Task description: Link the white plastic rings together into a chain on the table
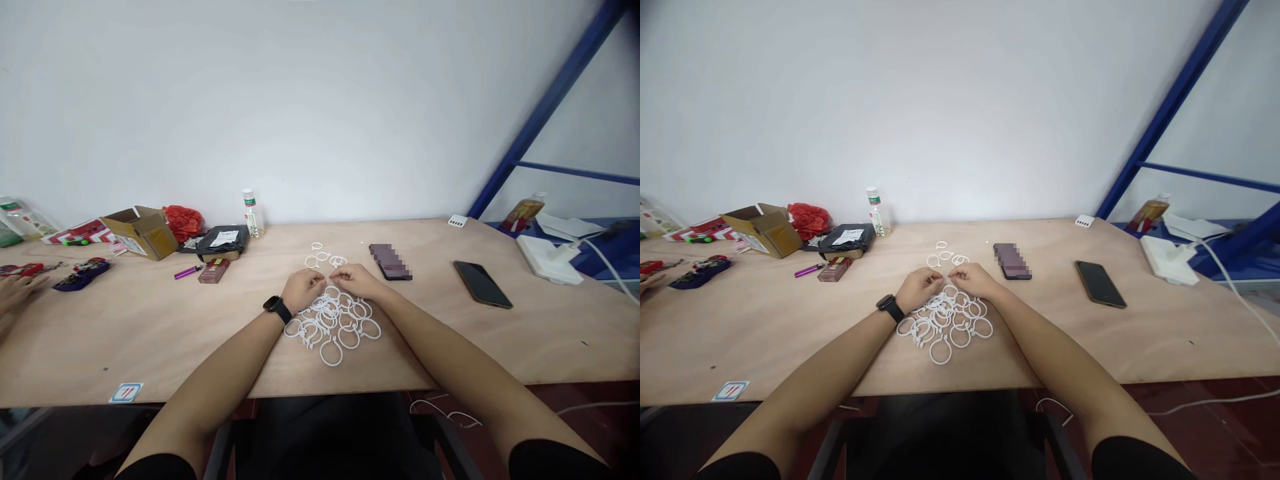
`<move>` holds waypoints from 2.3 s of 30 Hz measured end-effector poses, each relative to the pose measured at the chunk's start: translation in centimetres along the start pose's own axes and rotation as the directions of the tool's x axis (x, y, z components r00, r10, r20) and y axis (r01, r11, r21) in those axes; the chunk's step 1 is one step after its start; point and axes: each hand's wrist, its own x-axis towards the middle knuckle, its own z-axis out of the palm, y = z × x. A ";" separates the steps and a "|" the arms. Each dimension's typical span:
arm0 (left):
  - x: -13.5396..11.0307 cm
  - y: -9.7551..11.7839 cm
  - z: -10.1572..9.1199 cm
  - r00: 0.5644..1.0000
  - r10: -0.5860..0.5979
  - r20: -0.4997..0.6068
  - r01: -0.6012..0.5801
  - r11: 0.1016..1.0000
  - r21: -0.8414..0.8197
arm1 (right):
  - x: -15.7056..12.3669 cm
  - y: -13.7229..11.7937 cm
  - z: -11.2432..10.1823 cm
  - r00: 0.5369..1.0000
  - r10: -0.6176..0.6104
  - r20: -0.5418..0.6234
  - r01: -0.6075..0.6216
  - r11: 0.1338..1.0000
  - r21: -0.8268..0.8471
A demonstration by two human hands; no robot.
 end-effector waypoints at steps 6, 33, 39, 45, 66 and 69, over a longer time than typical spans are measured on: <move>-0.1 0.5 -0.3 0.999 0.000 0.052 -0.003 0.998 0.063 | -0.3 -1.0 -0.5 0.993 0.043 0.109 -0.041 0.999 -0.026; 0.0 1.1 -0.1 0.987 -0.086 0.135 0.057 0.977 0.203 | 1.1 1.8 -1.1 0.853 0.330 -0.405 -0.145 0.895 0.423; 0.0 0.8 0.0 0.989 -0.118 0.091 0.094 0.968 0.232 | 0.0 0.2 0.0 0.997 -0.041 0.061 0.047 0.995 -0.091; 0.0 0.6 -0.2 0.983 -0.174 0.055 0.157 0.958 0.239 | -0.3 -1.0 0.0 0.973 -0.100 0.206 0.134 0.978 -0.161; 0.1 0.7 -0.4 0.989 0.100 -0.108 -0.100 0.995 0.006 | 0.1 -0.8 1.3 0.977 0.136 0.166 -0.203 0.839 0.505; 0.1 0.8 -0.6 0.978 0.127 -0.165 -0.130 0.991 -0.008 | 0.1 -0.9 1.3 0.970 0.140 0.199 -0.239 0.708 0.664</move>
